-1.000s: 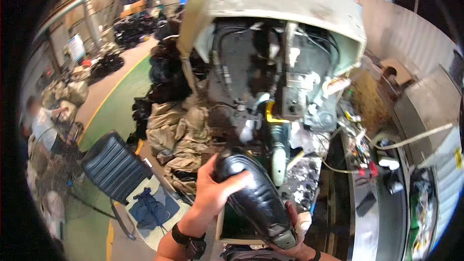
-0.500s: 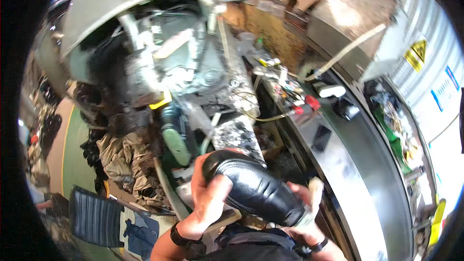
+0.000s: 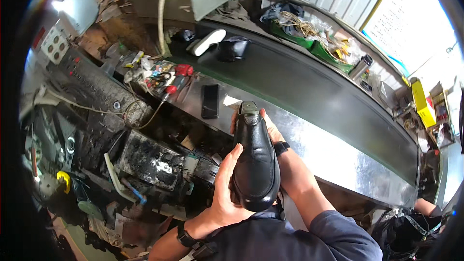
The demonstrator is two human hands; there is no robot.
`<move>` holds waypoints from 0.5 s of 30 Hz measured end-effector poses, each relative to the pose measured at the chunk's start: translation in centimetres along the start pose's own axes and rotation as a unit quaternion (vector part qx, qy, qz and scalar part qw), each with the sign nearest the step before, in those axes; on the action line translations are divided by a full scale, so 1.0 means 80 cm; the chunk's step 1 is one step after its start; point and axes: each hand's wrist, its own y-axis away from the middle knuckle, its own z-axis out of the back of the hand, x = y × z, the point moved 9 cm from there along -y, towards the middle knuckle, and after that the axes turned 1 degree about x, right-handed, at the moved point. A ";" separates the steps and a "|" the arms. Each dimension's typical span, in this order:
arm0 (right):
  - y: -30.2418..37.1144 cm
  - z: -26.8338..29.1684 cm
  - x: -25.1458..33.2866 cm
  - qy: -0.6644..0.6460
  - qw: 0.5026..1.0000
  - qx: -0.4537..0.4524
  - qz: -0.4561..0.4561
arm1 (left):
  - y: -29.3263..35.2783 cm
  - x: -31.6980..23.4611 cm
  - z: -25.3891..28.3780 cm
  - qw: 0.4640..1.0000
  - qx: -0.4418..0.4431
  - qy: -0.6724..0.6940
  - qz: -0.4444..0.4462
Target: Operate a lasting machine to shape and pull the upper part of the shoe over the last.
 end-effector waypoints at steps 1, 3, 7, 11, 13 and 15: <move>0.006 0.008 0.009 0.019 1.000 0.001 0.002 | -0.008 0.004 -0.011 1.000 -0.005 0.018 0.009; 0.017 0.025 0.025 0.019 1.000 -0.012 -0.001 | -0.026 0.006 -0.019 0.996 -0.023 0.081 0.005; 0.061 0.068 0.045 -0.079 0.983 -0.164 0.014 | -0.060 -0.003 -0.018 0.995 0.044 0.053 -0.074; 0.144 0.093 0.097 0.020 0.951 -0.306 0.036 | -0.065 0.097 0.006 0.910 -0.077 0.374 0.163; 0.194 0.104 0.163 0.127 0.929 -0.338 0.079 | -0.040 0.181 0.000 0.872 -0.111 0.322 0.352; 0.261 0.128 0.259 0.248 0.861 -0.407 0.175 | -0.009 0.230 0.004 0.891 -0.064 0.118 0.433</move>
